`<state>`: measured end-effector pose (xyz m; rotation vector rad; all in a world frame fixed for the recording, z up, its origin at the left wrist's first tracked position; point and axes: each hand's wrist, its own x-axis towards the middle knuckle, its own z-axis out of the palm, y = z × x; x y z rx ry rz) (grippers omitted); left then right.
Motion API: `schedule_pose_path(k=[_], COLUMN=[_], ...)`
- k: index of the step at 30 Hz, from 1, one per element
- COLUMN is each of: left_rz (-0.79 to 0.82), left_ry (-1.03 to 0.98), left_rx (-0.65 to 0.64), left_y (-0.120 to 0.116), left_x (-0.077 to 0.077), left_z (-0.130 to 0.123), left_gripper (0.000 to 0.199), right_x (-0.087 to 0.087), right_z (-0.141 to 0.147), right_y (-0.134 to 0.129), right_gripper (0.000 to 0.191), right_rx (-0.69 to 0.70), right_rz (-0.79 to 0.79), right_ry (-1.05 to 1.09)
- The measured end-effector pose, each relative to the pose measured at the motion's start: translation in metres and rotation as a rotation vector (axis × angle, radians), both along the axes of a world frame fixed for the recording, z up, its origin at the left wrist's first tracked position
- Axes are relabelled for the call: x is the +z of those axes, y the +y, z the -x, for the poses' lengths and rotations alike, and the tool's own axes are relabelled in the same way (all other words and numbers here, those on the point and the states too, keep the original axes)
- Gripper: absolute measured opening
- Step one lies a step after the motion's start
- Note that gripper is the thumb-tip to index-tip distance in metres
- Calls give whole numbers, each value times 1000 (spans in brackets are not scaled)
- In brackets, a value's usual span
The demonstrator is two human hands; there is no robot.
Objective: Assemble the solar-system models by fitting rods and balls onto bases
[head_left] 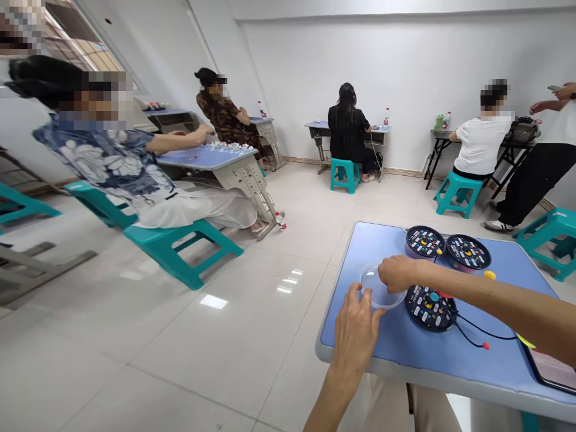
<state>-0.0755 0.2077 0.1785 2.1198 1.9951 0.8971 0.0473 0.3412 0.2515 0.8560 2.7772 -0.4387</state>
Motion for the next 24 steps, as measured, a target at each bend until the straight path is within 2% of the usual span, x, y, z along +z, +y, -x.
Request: schedule_pose_path(k=[2, 5, 8, 11, 14, 17, 21, 24], left_rz=[-98, -354, -568, -648, -667, -625, -578, -555], left_ry=[-84, -279, -449, -566, -645, -702, -717, -705], left_rx=[23, 24, -82, -182, -246, -284, -289, -268], left_y=[-6, -19, -33, -45, -56, -64, -73, -77], left_x=[3, 13, 30, 47, 59, 65, 60, 47], left_z=[-1, -12, -33, -59, -83, -101, -111, -114], left_gripper=[22, 13, 11, 17, 23, 26, 25, 21], right_x=[28, 65, 79, 75, 64, 53, 37, 29], right_z=[-14, -46, -81, -108, -123, -132, -141, -150], right_y=[-2, -21, -56, -90, -118, -137, -153, -158], right_gripper=[13, 15, 19, 20, 16, 18, 16, 19], right_rx=[-86, -368, -531, -587, -589, -589, -603, -617], right_rz=[85, 554, 925, 1096, 1156, 1215, 1251, 1254], right_ry=[3, 393, 758, 981, 1116, 1207, 1284, 1302])
